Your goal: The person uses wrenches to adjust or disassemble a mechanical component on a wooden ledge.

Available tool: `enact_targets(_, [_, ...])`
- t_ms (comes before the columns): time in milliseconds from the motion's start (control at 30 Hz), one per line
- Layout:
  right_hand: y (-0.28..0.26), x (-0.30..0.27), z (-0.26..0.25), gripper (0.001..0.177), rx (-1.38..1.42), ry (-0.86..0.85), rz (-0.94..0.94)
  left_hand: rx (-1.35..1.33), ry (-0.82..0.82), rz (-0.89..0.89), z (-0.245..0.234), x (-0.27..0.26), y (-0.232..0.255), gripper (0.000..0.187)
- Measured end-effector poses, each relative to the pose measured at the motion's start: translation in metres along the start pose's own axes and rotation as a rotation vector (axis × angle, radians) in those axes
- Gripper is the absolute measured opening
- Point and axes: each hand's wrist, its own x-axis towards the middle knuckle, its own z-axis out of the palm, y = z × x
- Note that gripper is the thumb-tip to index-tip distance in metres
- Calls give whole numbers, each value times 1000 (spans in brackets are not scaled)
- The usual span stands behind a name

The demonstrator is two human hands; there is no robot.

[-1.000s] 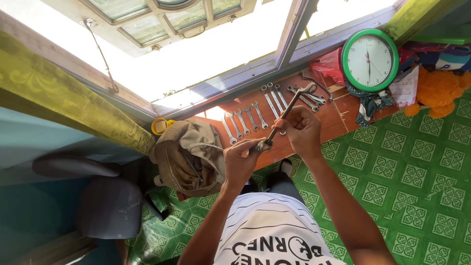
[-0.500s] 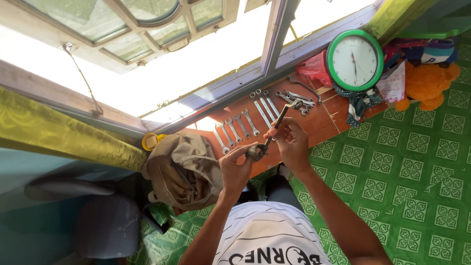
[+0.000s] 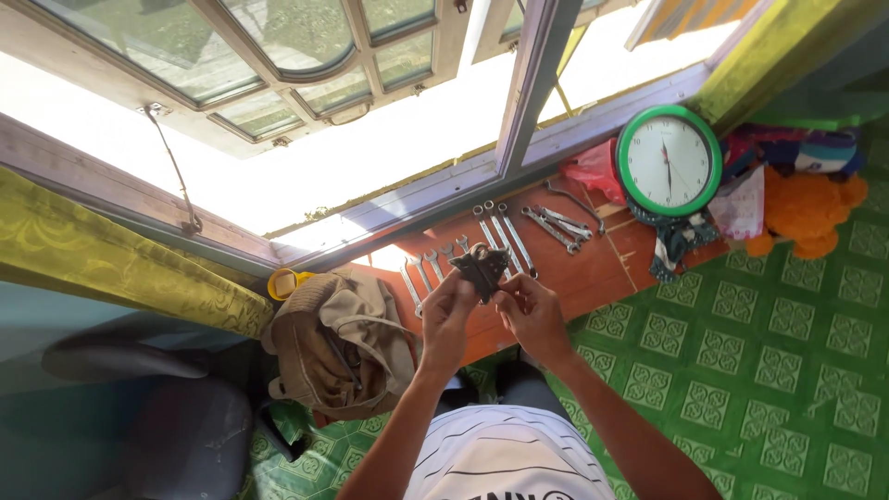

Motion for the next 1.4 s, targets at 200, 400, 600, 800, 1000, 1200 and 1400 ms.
enact_targets(200, [-13, 18, -34, 24, -73, -339, 27, 42, 8, 43, 14, 23, 18, 35])
enact_targets(400, [-42, 31, -53, 27, -358, -321, -114, 198, 175, 252, 39, 39, 42, 33])
enact_targets(600, [-38, 57, -70, 29, -191, -418, -175, 124, 184, 189, 68, 47, 18, 34])
enact_targets(800, [19, 96, -114, 44, 90, -642, 134, -10, 78, 197, 60, 55, -4, 24])
enact_targets(1000, [-11, 104, -104, 38, 89, -648, 217, 25, 410, 121, 43, 67, -19, 29])
enact_targets(1200, [42, 129, -133, 40, 598, -923, 584, -65, 212, 180, 83, 68, -34, 27])
enact_targets(1400, [8, 136, -136, 33, 451, -920, 730, -15, 183, 127, 68, 77, -57, 30])
